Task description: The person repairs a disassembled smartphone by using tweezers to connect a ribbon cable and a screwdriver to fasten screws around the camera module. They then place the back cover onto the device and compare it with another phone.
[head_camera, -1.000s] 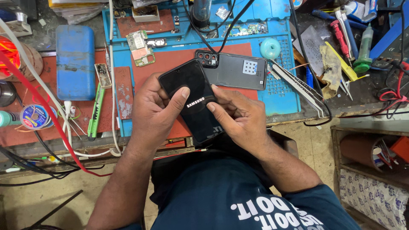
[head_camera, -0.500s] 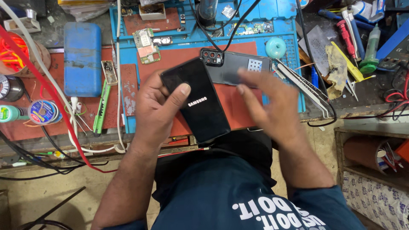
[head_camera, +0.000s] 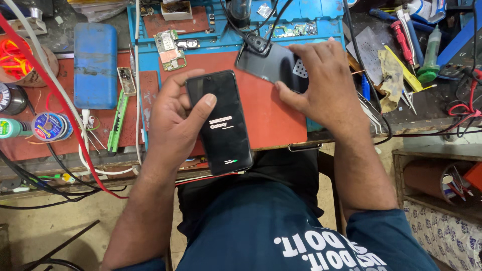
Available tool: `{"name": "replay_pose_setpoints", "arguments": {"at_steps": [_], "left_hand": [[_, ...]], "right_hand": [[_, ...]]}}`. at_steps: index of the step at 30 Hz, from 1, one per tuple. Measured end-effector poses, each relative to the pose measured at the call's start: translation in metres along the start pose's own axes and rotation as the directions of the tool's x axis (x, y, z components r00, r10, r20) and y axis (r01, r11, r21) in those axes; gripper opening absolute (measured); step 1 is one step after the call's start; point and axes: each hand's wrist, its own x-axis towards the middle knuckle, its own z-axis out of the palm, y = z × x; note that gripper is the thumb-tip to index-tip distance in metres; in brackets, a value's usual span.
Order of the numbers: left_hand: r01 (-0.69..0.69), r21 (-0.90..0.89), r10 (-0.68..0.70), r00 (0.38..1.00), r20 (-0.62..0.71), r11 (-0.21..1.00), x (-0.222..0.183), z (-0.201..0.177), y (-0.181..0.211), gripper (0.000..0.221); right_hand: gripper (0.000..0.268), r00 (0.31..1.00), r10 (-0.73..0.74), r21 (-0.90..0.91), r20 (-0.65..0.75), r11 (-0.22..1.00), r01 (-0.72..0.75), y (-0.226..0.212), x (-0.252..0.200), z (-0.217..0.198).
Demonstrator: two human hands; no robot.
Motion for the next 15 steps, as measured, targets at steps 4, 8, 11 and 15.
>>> {"name": "replay_pose_setpoints", "arguments": {"at_steps": [4,8,11,15], "left_hand": [[0.029,0.263,-0.022,0.999,-0.027,0.964,0.008,0.000,0.001,0.046],[0.039,0.510,-0.014,0.999,-0.053,0.860,0.016,0.002,0.006,0.042],[-0.121,0.601,0.150,0.989,0.002,0.790,0.023,0.006,0.012,0.039],[-0.169,0.865,0.248,0.967,0.053,0.472,0.024,0.012,0.016,0.038]], "right_hand": [[0.064,0.995,0.098,0.102,0.022,0.990,-0.100,0.002,0.000,0.005],[0.070,0.986,0.165,0.140,-0.020,0.977,-0.161,0.003,-0.001,0.001],[0.062,0.965,0.260,0.209,-0.018,0.945,-0.251,0.005,-0.003,-0.002],[0.041,0.870,0.480,0.496,0.114,0.731,-0.468,0.014,-0.013,-0.001]]}}
